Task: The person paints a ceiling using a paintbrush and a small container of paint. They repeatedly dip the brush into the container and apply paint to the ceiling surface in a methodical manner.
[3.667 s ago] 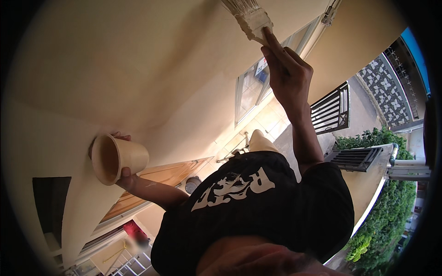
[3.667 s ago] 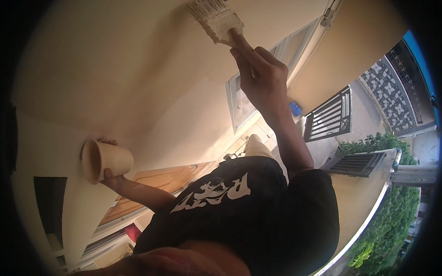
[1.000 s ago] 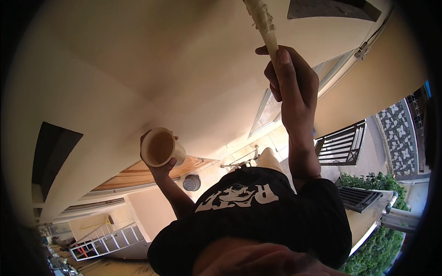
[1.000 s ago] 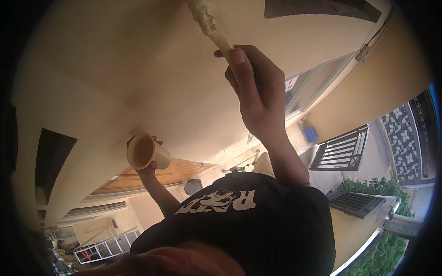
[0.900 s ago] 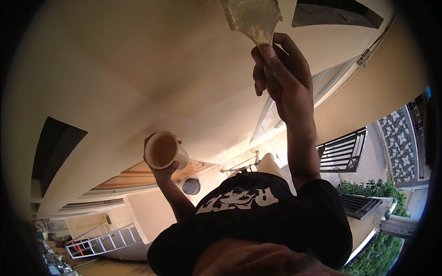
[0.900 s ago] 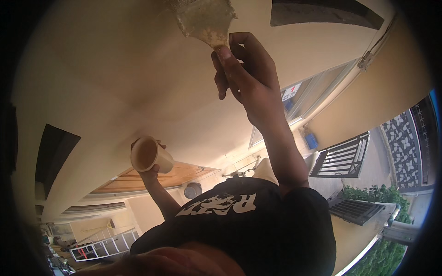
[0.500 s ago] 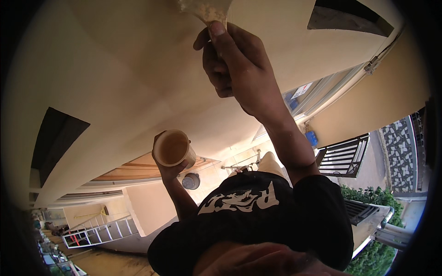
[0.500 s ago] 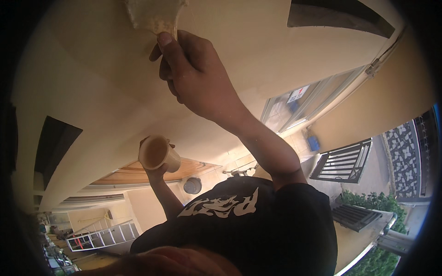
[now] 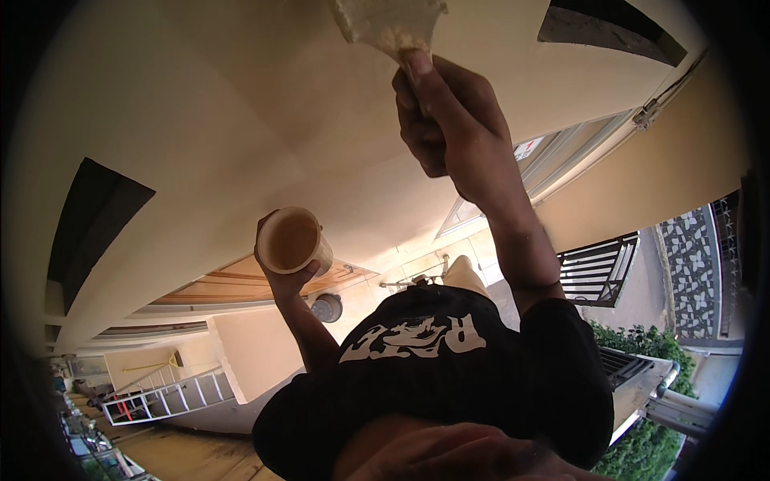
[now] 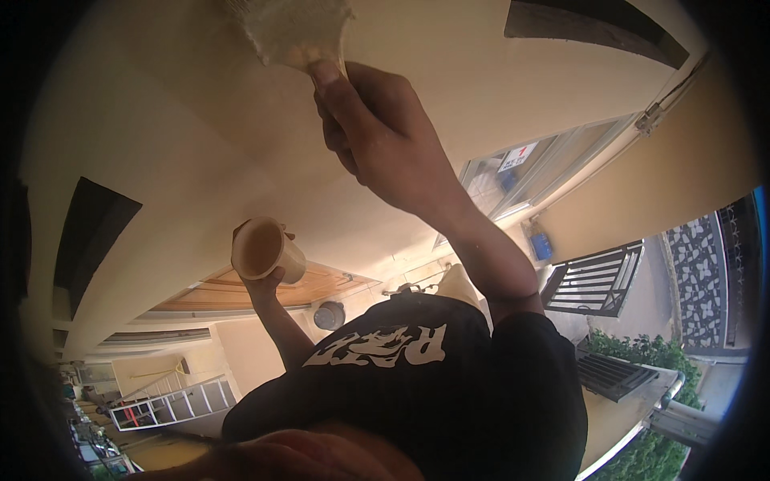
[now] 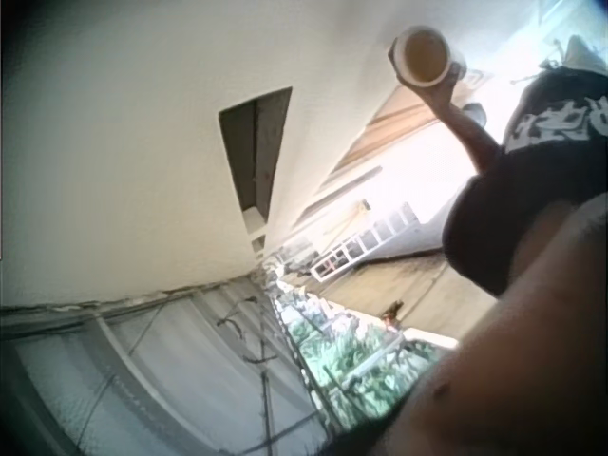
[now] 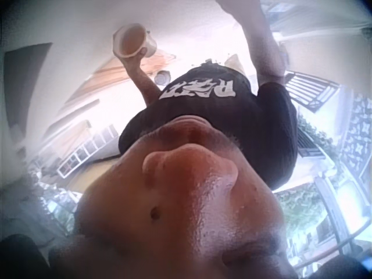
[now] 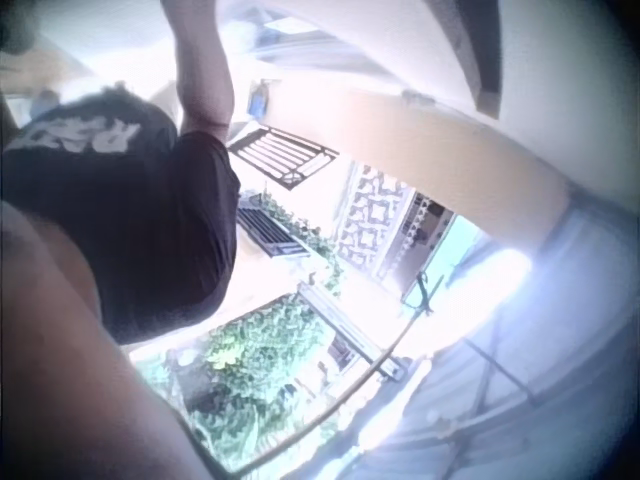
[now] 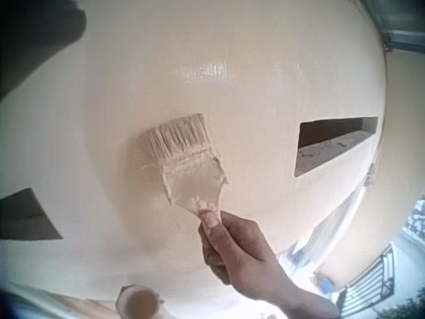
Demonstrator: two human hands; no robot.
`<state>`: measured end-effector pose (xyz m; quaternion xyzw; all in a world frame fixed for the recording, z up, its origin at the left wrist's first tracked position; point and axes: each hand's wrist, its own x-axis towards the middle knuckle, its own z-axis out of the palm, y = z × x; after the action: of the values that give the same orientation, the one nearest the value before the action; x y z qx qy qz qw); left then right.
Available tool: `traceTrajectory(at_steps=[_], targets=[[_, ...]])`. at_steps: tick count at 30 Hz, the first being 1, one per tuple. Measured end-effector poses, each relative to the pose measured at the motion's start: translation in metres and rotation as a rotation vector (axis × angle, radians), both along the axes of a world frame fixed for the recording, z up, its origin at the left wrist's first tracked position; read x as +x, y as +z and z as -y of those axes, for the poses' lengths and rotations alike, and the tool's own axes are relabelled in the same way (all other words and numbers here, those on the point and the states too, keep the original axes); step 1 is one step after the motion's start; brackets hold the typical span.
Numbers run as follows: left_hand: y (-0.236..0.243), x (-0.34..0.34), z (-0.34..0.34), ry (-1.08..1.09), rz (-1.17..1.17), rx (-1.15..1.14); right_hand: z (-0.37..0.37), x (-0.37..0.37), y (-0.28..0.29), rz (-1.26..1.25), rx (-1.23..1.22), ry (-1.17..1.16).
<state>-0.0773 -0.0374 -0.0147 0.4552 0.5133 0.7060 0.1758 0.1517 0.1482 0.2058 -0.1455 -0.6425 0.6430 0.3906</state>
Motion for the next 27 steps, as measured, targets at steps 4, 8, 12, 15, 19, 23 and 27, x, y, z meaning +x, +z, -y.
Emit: traceTrajectory(at_steps=[4, 8, 12, 15, 19, 23, 27], targets=[[0.009, 0.010, -0.001, -0.082, 0.028, 0.037, -0.022, -0.024, -0.025, 0.025, 0.015, -0.041], [-0.001, 0.009, 0.007, -0.047, 0.003, 0.001, -0.006, -0.012, -0.162, 0.078, -0.196, -0.009], [-0.002, 0.017, 0.018, 0.038, 0.011, -0.061, 0.021, 0.019, -0.220, 0.248, -0.330, -0.076], [0.002, 0.019, 0.016, 0.014, 0.025, -0.052, 0.033, 0.020, -0.165, 0.223, -0.142, -0.048], [0.006, 0.019, 0.004, -0.012, 0.032, -0.023, 0.010, -0.024, -0.116, 0.200, 0.185, -0.028], [0.011, 0.021, 0.004, -0.035, 0.007, -0.018, 0.006, -0.042, -0.171, 0.212, 0.013, -0.039], [0.004, 0.029, 0.014, 0.003, 0.010, -0.003, 0.039, -0.006, -0.237, 0.340, -0.186, -0.048]])
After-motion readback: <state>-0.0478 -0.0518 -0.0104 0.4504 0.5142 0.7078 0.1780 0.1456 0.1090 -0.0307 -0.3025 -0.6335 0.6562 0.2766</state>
